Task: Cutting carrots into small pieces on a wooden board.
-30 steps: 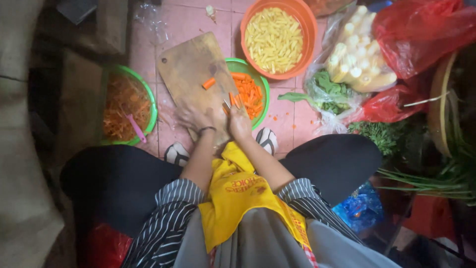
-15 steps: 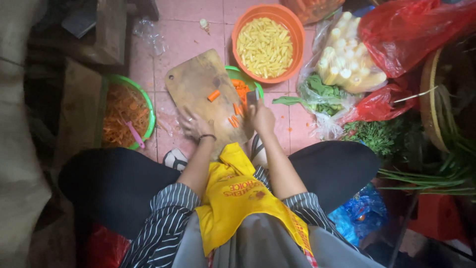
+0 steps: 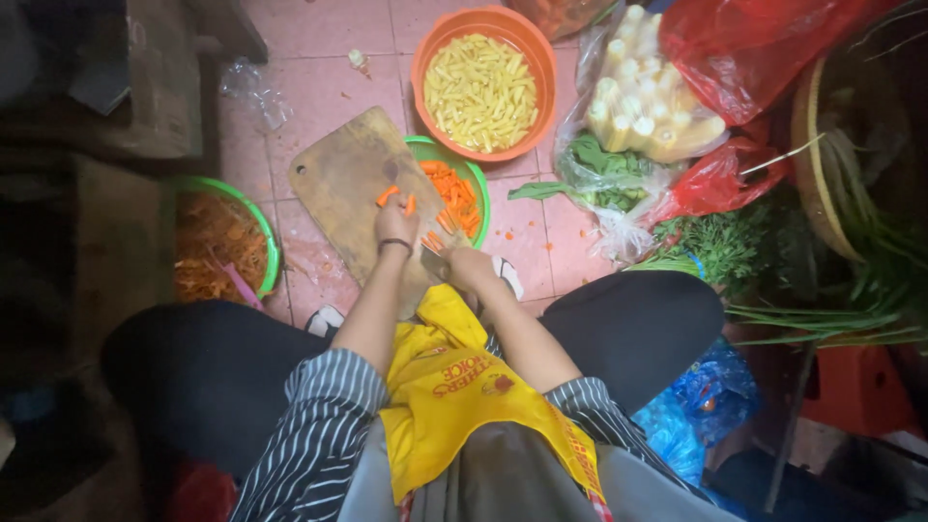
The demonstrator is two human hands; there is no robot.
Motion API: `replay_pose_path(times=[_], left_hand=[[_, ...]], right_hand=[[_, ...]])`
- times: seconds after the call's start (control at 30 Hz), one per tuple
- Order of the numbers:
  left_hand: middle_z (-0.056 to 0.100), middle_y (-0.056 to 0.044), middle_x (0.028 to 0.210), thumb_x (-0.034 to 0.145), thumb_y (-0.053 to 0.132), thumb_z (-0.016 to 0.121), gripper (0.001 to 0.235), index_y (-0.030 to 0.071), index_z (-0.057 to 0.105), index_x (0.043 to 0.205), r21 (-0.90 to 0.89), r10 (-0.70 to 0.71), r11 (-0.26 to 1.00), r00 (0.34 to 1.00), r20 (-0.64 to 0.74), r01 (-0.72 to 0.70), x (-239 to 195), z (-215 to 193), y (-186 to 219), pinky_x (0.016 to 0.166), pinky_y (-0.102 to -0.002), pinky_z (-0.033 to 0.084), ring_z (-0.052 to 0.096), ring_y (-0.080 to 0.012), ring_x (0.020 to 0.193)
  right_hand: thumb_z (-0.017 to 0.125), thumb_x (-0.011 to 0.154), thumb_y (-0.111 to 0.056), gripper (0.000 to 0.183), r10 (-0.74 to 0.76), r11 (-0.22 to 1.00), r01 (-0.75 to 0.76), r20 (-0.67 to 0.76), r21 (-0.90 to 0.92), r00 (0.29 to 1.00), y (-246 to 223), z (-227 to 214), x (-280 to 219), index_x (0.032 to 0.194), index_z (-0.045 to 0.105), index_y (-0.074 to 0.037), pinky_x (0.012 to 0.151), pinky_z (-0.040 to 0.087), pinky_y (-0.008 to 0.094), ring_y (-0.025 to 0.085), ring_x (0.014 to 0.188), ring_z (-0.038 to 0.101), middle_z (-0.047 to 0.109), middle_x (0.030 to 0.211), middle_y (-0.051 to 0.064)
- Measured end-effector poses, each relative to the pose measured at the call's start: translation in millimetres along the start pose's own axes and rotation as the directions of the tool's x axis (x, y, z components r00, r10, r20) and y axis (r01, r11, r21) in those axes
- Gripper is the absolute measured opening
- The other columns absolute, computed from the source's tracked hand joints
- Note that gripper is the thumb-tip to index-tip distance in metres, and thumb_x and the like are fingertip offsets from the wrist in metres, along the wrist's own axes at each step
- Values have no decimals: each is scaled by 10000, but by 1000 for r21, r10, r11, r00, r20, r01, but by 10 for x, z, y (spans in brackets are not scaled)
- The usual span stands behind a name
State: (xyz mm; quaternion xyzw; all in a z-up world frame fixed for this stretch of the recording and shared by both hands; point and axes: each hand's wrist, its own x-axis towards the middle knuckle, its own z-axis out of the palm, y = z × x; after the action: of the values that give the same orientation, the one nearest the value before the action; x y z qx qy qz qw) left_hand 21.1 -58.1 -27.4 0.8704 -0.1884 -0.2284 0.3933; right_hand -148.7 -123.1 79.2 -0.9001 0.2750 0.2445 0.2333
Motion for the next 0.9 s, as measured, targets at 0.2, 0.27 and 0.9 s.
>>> replay_pose_path(times=[0.2,0.27,0.9], left_hand=[[770,-125,991,785,114,741,213,147,831,975,1,240,962,854,461,-271,-36,-219,-622,852,-385,584,745,-296,930],[753,-143,962,767,77,741,242,115,789,1001,-2,264,960,907,327,-279,-214,-181,-444,820,-393,582,733,-308,896],[632,-150,802,759,-26,771,125,46,675,792,-47,65,996,994,-91,-70,-563,13,32,647,-398,547,652,-286,687]], right_hand=[[598,965,-295,272,151,986,-124,-274,110,950,16,109,325,1137,621,-86,744,570,561,422,854,726,741,923,225],[605,949,-296,295,136,987,-102,-300,126,944,-36,68,282,1126,612,-60,719,566,567,433,820,722,733,889,237],[513,920,-141,175,23,999,-2,-410,52,912,-436,-46,247,1033,598,-38,694,563,542,428,833,722,731,885,224]])
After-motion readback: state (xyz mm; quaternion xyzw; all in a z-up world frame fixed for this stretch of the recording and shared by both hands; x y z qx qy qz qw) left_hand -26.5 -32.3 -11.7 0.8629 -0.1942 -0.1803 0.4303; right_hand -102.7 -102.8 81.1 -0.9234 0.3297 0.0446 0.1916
